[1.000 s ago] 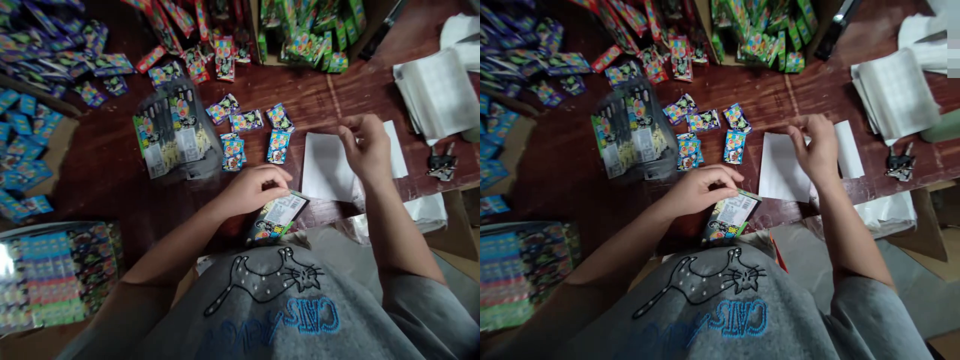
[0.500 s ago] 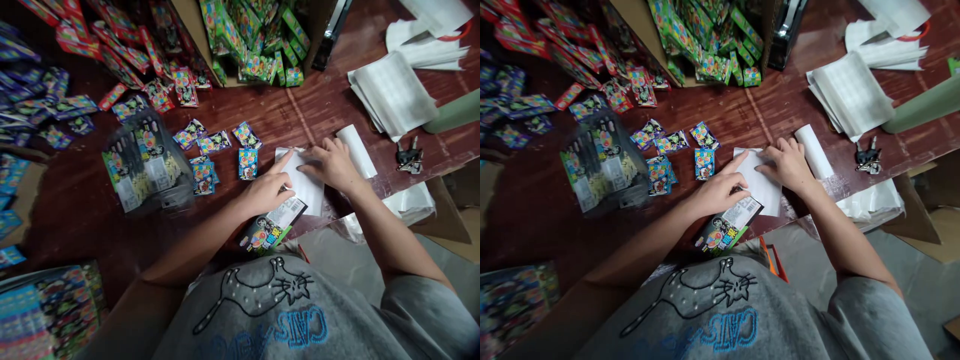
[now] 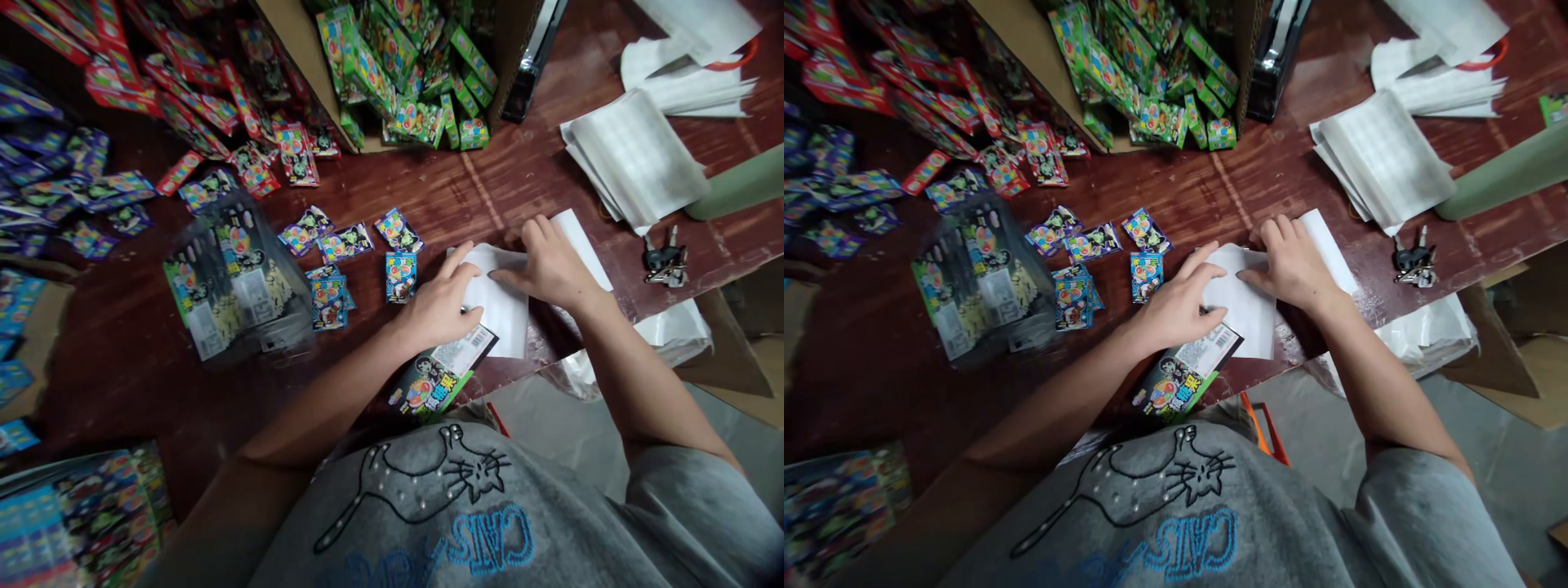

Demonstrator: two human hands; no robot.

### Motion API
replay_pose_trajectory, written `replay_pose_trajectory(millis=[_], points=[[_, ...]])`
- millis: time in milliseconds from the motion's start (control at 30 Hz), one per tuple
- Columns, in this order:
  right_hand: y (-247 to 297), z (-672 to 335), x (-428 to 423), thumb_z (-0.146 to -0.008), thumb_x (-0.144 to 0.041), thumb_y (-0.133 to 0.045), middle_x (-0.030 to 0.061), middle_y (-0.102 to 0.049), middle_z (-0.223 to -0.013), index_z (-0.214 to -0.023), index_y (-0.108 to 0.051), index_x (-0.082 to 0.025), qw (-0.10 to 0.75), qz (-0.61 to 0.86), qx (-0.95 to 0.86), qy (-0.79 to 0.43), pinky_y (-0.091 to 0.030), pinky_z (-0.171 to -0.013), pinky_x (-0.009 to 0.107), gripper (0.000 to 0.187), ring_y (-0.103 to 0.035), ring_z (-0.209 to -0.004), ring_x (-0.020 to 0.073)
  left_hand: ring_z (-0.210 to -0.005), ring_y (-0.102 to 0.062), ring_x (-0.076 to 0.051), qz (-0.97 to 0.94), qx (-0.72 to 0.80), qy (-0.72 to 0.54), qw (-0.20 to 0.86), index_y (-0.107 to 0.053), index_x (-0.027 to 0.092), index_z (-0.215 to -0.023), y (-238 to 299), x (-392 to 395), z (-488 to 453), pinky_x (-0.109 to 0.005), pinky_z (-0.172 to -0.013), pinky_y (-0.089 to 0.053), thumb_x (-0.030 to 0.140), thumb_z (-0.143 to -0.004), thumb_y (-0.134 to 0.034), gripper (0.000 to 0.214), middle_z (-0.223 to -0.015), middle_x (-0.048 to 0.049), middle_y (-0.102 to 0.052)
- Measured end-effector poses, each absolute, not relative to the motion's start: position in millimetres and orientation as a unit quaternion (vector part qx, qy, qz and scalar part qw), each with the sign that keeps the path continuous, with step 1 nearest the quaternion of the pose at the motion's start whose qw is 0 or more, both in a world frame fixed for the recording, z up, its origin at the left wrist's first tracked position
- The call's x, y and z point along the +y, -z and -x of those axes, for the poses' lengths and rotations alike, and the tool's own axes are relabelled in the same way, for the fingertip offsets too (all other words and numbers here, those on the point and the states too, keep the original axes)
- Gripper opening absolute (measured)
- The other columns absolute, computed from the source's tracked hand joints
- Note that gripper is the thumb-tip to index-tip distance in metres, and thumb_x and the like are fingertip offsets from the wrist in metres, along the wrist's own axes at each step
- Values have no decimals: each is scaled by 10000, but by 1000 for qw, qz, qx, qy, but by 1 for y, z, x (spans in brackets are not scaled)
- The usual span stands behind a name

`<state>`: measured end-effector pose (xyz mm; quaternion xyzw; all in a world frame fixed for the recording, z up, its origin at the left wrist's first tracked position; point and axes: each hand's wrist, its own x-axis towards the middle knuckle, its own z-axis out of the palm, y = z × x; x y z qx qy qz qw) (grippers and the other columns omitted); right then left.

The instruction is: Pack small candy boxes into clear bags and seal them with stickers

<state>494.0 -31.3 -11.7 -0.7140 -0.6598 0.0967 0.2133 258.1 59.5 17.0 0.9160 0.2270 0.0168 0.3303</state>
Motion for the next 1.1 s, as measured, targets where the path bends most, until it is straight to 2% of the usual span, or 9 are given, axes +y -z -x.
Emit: replay_pose_trajectory(millis=[133,267,433,533,633,733,833,967,1100], points=[[23,-491,-34,-1019,-477,-600,131,-696,-1062,-1075,-652,-230,214,727,-647,-82,-522,-934,530,258,-625,-1004,343,-1366,-644,-319,-920,311,-101,216,-649,171,-1324,-20,68,-267,-435,-1072,-584,208,-1029,-674,298,-1640,-167,-520],[30,-489,-31,-1014,-512,-625,132,-700,-1072,-1133,-714,-232,232,735,-634,-64,-525,-922,524,318,-618,-1021,347,-1289,-630,-329,-932,306,-68,180,-723,206,-1288,-13,94,-294,-445,-1075,-532,271,-991,-773,308,-1297,-113,-730],[27,-486,-23,-1055,-443,-564,98,-704,-966,-1004,-754,-252,268,728,-629,-59,-522,-889,499,273,-612,-937,306,-1135,-655,-294,-933,303,-40,192,-785,206,-1046,-12,106,-309,-409,-964,-516,259,-1029,-710,92,-1086,-94,-763],[18,-483,-29,-1072,-441,-552,89,-691,-942,-999,-757,-260,294,722,-625,-28,-525,-864,489,283,-618,-924,294,-1089,-636,-286,-943,273,-100,162,-768,205,-974,-17,99,-298,-409,-936,-496,249,-1052,-663,138,-1025,-88,-737],[8,-481,-42,-1051,-539,-592,78,-666,-906,-1013,-780,-282,282,706,-649,-18,-529,-828,487,320,-614,-904,294,-1026,-616,-275,-955,216,-168,114,-760,221,-950,-9,92,-281,-416,-893,-471,266,-1075,-622,192,-983,-73,-718],[0,-483,-54,-991,-633,-662,93,-708,-993,-1213,-784,-289,306,689,-651,-88,-562,-852,499,427,-656,-950,306,-937,-600,-241,-960,153,-223,71,-767,227,-931,10,85,-265,-400,-831,-425,224,-1092,-593,237,-983,-53,-735],[-6,-488,-54,-1025,-618,-620,123,-761,-1160,-1385,-725,-268,349,692,-610,-163,-579,-966,516,513,-706,-1074,315,-881,-581,-214,-945,112,-306,37,-766,225,-917,24,79,-252,-384,-797,-387,199,-1091,-606,238,-929,-27,-735],[-13,-493,-36,-1056,-671,-518,112,-806,-1220,-1197,-793,-247,298,643,-640,-297,-558,-1058,531,525,-727,-1149,312,-870,-589,-202,-935,86,-344,20,-779,241,-1060,21,73,-240,-388,-798,-374,177,-1087,-617,177,-897,-14,-736],[-19,-494,-24,-1004,-706,-597,76,-824,-1041,-1016,-792,-228,252,599,-636,-416,-598,-895,440,517,-752,-954,253,-945,-642,-219,-961,126,-238,64,-787,284,-1159,15,70,-233,-416,-829,-398,206,-1119,-542,260,-958,-41,-761]])
